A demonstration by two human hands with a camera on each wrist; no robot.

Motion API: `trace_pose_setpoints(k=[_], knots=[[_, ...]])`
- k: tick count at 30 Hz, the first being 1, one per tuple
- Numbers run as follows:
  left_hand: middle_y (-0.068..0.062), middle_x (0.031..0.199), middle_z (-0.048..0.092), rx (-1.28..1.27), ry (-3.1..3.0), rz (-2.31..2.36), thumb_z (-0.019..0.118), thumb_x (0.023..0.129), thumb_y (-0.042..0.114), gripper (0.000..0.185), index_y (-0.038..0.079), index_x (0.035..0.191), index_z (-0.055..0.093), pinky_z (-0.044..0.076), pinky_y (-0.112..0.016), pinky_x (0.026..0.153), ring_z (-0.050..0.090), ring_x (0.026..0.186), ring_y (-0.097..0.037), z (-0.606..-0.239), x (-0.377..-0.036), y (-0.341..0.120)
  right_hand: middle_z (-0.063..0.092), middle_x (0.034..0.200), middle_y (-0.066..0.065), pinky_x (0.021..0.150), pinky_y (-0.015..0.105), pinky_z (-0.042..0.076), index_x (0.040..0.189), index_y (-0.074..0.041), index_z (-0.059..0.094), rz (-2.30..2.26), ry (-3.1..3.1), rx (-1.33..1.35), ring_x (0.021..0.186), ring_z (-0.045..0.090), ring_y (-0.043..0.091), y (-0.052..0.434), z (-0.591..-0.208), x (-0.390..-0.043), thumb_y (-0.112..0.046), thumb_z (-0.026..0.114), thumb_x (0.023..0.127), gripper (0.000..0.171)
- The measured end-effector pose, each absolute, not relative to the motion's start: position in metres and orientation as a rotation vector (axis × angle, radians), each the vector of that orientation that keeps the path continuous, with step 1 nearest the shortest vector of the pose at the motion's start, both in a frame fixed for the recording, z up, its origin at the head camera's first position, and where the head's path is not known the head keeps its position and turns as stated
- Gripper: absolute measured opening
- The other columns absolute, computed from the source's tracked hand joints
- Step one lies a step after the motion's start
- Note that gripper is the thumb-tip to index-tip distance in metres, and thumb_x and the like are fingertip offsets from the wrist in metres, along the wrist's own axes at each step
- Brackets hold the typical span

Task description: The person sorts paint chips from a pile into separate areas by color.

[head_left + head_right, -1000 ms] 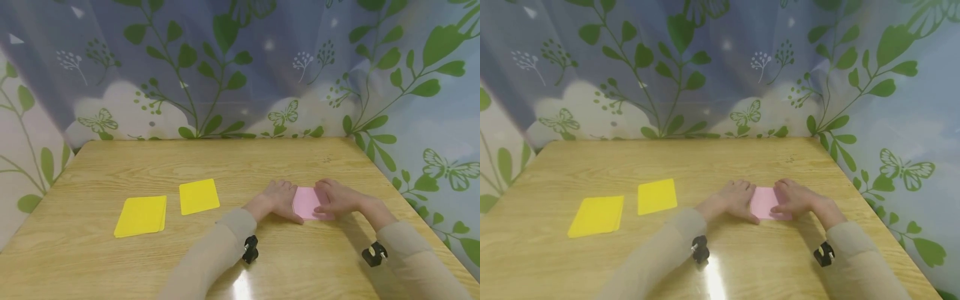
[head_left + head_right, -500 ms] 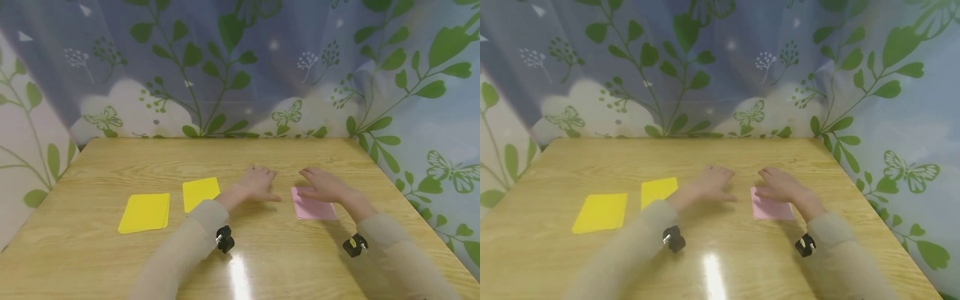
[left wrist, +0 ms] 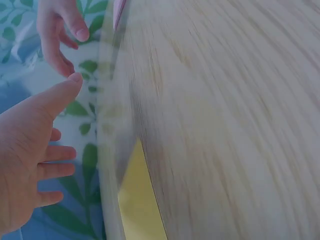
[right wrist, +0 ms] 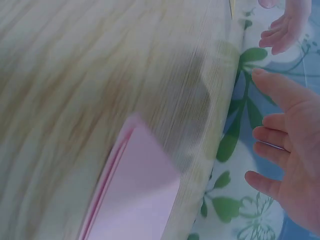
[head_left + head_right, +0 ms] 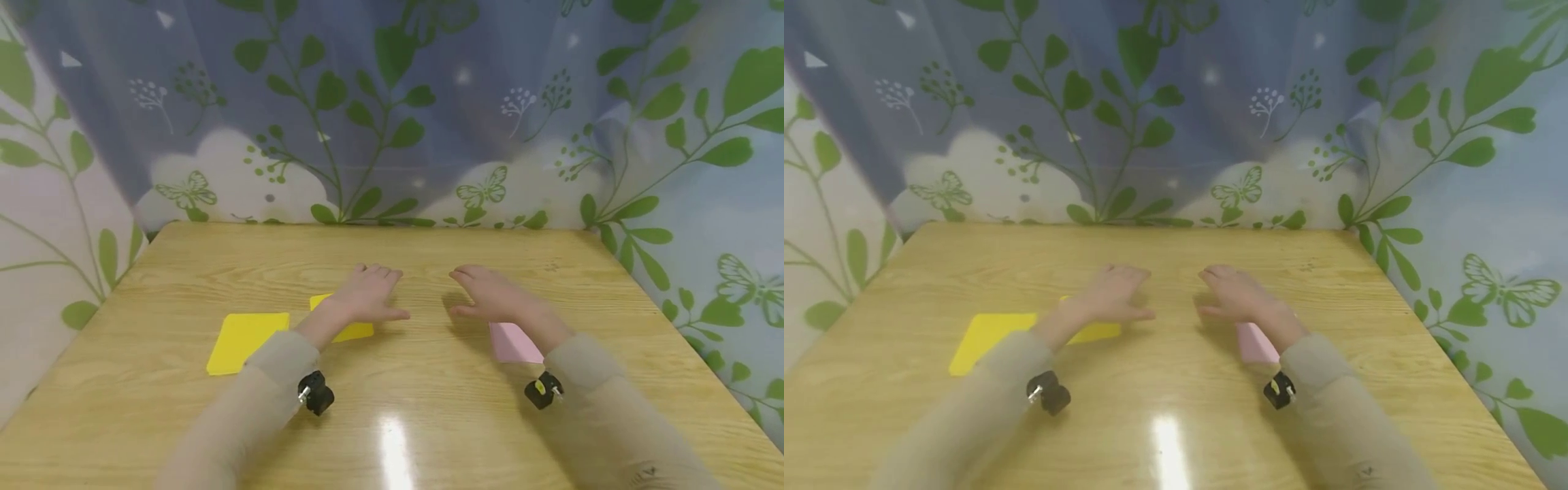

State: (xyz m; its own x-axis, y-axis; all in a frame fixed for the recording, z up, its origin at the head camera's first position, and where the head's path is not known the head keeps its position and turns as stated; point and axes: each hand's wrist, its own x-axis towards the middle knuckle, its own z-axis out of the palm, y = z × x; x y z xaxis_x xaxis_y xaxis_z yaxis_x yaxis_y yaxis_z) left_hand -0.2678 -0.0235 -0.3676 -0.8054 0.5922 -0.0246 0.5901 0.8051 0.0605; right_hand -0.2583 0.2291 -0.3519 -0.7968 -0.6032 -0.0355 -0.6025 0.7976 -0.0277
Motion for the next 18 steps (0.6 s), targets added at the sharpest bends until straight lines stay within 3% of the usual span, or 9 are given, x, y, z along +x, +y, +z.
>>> trace_pose_setpoints(k=[10,18], knots=[[-0.014,0.137,0.044,0.899,2.982,0.104,0.06,0.079,0.06,0.086,0.004,0.14,0.037,0.023,-0.055,0.103,0.038,0.127,-0.032,-0.373,-0.264,-0.079,0.04,0.137,0.022,0.1,0.052,0.032,0.137,0.005,0.038,-0.062,2.917,-1.082,0.126,0.037,0.036,0.189,-0.349,-0.264,-0.04,0.062,0.087,0.071],[-0.016,0.131,0.048,0.902,3.016,0.073,0.063,0.075,0.062,0.088,-0.001,0.133,0.043,0.026,-0.052,0.103,0.04,0.123,-0.034,-0.38,-0.256,-0.107,0.039,0.139,0.017,0.101,0.052,0.029,0.139,0.0,0.037,-0.049,2.906,-1.143,0.128,0.035,0.032,0.157,-0.351,-0.271,-0.048,0.063,0.083,0.078]])
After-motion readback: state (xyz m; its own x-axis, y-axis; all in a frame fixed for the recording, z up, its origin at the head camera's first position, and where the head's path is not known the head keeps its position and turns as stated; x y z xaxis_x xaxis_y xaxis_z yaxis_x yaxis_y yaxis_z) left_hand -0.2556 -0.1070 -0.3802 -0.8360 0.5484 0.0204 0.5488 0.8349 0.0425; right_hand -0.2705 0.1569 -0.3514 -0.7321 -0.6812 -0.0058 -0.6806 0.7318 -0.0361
